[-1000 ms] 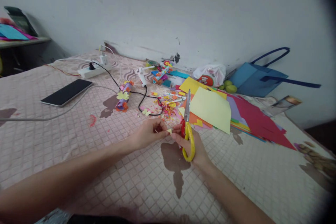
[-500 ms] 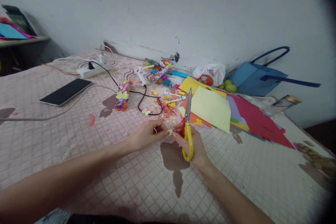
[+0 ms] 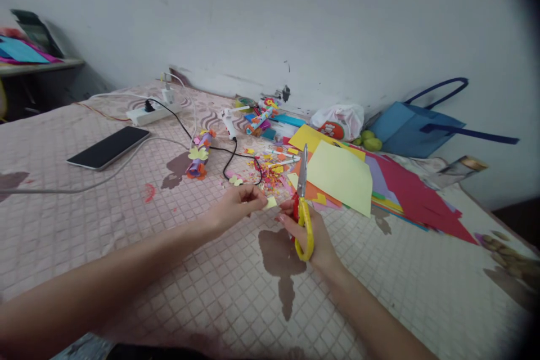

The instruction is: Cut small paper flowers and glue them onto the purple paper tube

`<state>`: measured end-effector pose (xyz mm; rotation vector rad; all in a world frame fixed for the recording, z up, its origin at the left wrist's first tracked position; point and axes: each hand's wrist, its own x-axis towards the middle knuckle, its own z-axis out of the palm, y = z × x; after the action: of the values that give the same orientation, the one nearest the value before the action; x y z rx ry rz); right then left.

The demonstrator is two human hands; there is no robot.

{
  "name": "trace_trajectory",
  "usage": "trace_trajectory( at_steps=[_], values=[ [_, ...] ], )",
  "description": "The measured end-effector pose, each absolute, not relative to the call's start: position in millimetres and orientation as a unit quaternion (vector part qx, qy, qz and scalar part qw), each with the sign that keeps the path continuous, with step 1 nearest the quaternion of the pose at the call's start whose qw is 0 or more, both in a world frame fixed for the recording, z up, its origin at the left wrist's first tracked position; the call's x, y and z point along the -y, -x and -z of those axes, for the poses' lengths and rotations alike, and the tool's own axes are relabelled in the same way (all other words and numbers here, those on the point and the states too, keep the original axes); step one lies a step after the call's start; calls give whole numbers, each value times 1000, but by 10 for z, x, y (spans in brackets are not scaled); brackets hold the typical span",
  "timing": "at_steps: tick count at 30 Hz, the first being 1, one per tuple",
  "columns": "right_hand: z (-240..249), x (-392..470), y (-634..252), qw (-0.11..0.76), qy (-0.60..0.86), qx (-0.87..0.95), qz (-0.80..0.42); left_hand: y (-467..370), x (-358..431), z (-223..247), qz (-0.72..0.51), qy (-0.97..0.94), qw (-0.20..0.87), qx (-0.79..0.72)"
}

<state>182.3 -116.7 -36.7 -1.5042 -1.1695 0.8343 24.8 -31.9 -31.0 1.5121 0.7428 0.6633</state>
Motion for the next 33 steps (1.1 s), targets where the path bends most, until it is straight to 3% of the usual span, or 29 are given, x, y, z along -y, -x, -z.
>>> trace_trajectory(
  at_steps=[7, 15, 26, 33],
  values=[
    [339, 1182, -1799, 517, 608, 485, -356, -256, 343, 292, -269, -635, 658, -303],
    [352, 1183, -1787, 501, 613, 500, -352, -276, 425, 366, -270, -721, 577, -274],
    [497, 1244, -1946, 467, 576, 528, -415, -209, 254, 227, -317, -567, 685, -330],
    [404, 1302, -1954, 380, 593, 612, -360, -161, 191, 169, -365, -511, 717, -302]
  ],
)
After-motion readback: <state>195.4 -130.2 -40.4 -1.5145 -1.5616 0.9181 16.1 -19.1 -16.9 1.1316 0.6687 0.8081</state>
